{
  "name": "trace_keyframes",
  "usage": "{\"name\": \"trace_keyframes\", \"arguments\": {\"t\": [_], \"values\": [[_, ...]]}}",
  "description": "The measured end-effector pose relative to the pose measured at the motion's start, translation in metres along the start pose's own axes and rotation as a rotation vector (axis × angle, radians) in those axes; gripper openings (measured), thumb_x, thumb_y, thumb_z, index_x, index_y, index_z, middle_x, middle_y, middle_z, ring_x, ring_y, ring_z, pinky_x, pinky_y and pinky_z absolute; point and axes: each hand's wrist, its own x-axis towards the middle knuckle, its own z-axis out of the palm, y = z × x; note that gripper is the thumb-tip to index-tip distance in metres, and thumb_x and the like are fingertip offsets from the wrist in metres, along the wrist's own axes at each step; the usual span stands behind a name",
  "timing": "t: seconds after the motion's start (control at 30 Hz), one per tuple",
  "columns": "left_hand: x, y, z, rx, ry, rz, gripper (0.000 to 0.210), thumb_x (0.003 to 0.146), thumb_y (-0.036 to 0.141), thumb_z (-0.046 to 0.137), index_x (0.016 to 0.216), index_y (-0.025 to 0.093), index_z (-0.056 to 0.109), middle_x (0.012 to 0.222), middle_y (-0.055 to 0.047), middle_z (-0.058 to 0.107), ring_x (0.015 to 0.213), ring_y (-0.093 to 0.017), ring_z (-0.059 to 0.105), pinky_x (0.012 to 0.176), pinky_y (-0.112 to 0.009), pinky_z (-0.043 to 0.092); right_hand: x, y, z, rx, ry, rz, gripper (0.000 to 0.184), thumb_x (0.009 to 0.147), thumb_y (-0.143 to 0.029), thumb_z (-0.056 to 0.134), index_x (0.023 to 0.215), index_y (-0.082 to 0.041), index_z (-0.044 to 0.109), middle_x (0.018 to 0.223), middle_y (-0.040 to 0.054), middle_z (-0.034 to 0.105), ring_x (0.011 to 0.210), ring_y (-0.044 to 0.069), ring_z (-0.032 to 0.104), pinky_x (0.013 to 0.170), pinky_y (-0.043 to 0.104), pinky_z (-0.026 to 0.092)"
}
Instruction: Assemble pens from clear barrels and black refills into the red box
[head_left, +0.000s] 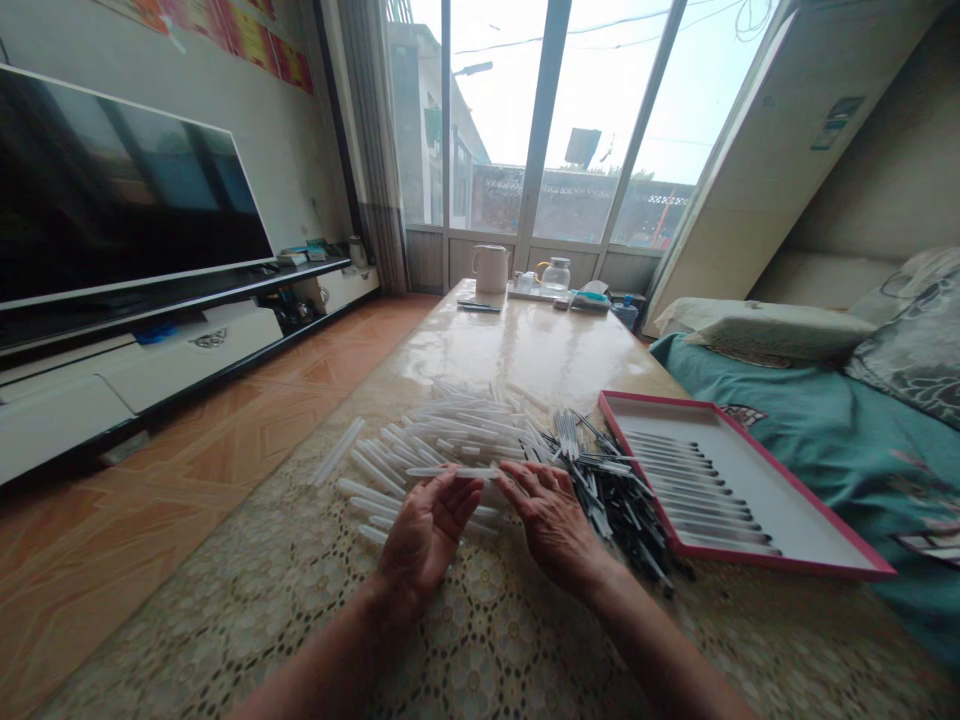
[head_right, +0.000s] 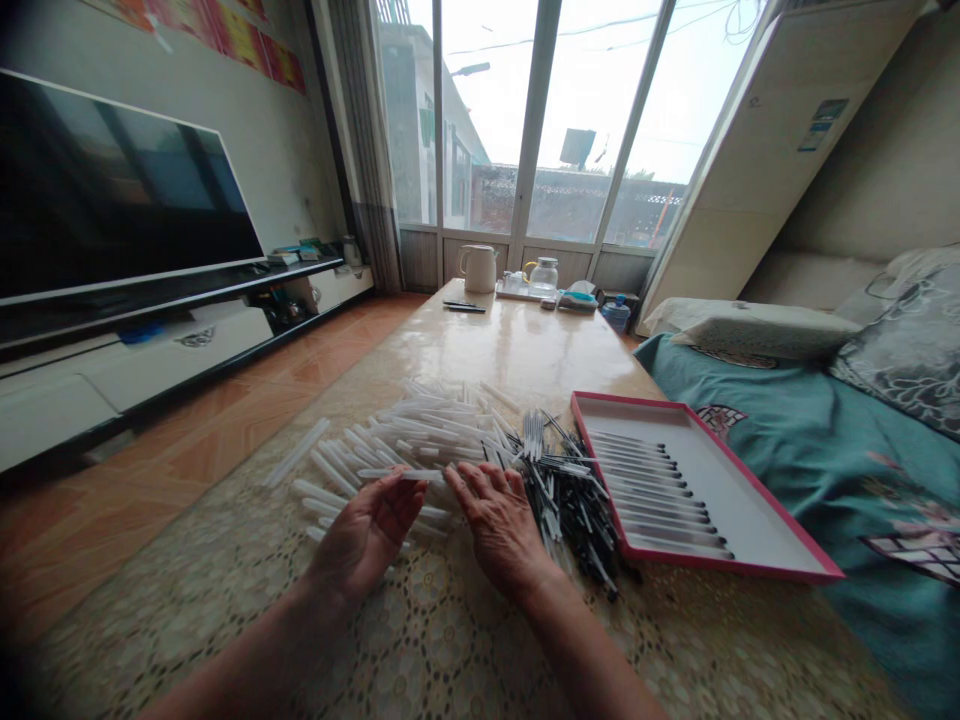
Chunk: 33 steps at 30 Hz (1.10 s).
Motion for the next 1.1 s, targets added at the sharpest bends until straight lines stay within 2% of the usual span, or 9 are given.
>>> {"name": "trace_keyframes", "arguments": {"t": [0.07, 0.17, 0.27, 0.47, 0.67, 0.83, 0.97, 1.1], "values": [[0.0, 0.0, -0.001, 0.01, -0.005, 0.0, 0.016, 0.08, 0.002, 0.051, 0.074, 0.012, 0.062, 0.065, -0.006, 0.071, 0.062, -0.015, 0.069, 0.06, -0.023, 0.057, 0.0, 0.0, 0.0, 0.01, 0.004, 0.013, 0.048, 0.085, -0.005, 0.047, 0.127, -0.028, 0.049, 0.128, 0.0026, 0.055, 0.114, 0.021, 0.046, 0.094, 0.035, 0.031], [0.0, 0.0, -0.001, 0.026, -0.003, 0.009, 0.015, 0.079, 0.003, 0.054, 0.073, 0.013, 0.062, 0.065, -0.004, 0.071, 0.063, -0.015, 0.07, 0.062, -0.024, 0.057, -0.002, 0.002, -0.003, 0.026, 0.026, 0.06, 0.031, 0.085, -0.007, 0.049, 0.109, -0.025, 0.059, 0.107, 0.0038, 0.064, 0.099, 0.019, 0.053, 0.088, 0.032, 0.033], [0.0, 0.0, -0.002, 0.033, 0.001, 0.015, 0.013, 0.078, 0.003, 0.055, 0.073, 0.014, 0.062, 0.065, -0.004, 0.071, 0.064, -0.015, 0.07, 0.063, -0.024, 0.057, -0.005, 0.007, -0.007, 0.022, 0.06, 0.115, 0.02, 0.085, -0.009, 0.05, 0.094, -0.022, 0.062, 0.091, 0.0037, 0.064, 0.089, 0.019, 0.055, 0.084, 0.031, 0.034], [-0.001, 0.001, 0.0, 0.047, 0.016, 0.009, 0.014, 0.079, 0.002, 0.054, 0.073, 0.014, 0.061, 0.064, -0.004, 0.071, 0.062, -0.015, 0.069, 0.061, -0.024, 0.057, -0.01, 0.015, -0.011, 0.035, 0.108, 0.206, 0.015, 0.083, -0.016, 0.052, 0.094, -0.022, 0.061, 0.09, 0.0051, 0.061, 0.091, 0.022, 0.052, 0.082, 0.033, 0.034], [-0.002, 0.0, 0.0, 0.054, 0.021, 0.003, 0.014, 0.079, 0.002, 0.054, 0.075, 0.013, 0.061, 0.065, -0.004, 0.071, 0.062, -0.015, 0.069, 0.061, -0.023, 0.057, -0.012, 0.01, -0.013, 0.035, 0.075, 0.182, 0.007, 0.081, -0.016, 0.053, 0.083, -0.021, 0.059, 0.084, 0.0039, 0.059, 0.085, 0.02, 0.051, 0.079, 0.031, 0.035], [-0.002, 0.001, 0.0, 0.056, 0.018, -0.008, 0.013, 0.079, 0.003, 0.054, 0.074, 0.013, 0.061, 0.066, -0.005, 0.071, 0.063, -0.015, 0.069, 0.061, -0.023, 0.057, -0.012, 0.0, -0.016, 0.019, -0.037, 0.054, 0.011, 0.08, -0.012, 0.054, 0.081, -0.022, 0.059, 0.083, 0.0025, 0.059, 0.084, 0.019, 0.052, 0.077, 0.03, 0.036], [-0.002, 0.001, -0.001, 0.066, 0.021, -0.003, 0.013, 0.079, 0.003, 0.054, 0.074, 0.014, 0.06, 0.064, -0.004, 0.071, 0.062, -0.015, 0.069, 0.061, -0.023, 0.057, -0.013, 0.0, -0.016, -0.001, -0.131, 0.046, 0.019, 0.083, -0.006, 0.048, 0.081, -0.021, 0.06, 0.082, 0.003, 0.059, 0.074, 0.016, 0.054, 0.07, 0.026, 0.038], [-0.001, 0.0, -0.001, 0.088, -0.001, 0.001, 0.012, 0.079, 0.004, 0.055, 0.075, 0.014, 0.059, 0.065, -0.005, 0.071, 0.063, -0.016, 0.069, 0.061, -0.024, 0.057, -0.016, 0.006, -0.016, 0.018, -0.165, 0.02, 0.026, 0.081, 0.001, 0.045, 0.082, -0.021, 0.06, 0.083, 0.0038, 0.06, 0.076, 0.016, 0.056, 0.069, 0.025, 0.04]]}}
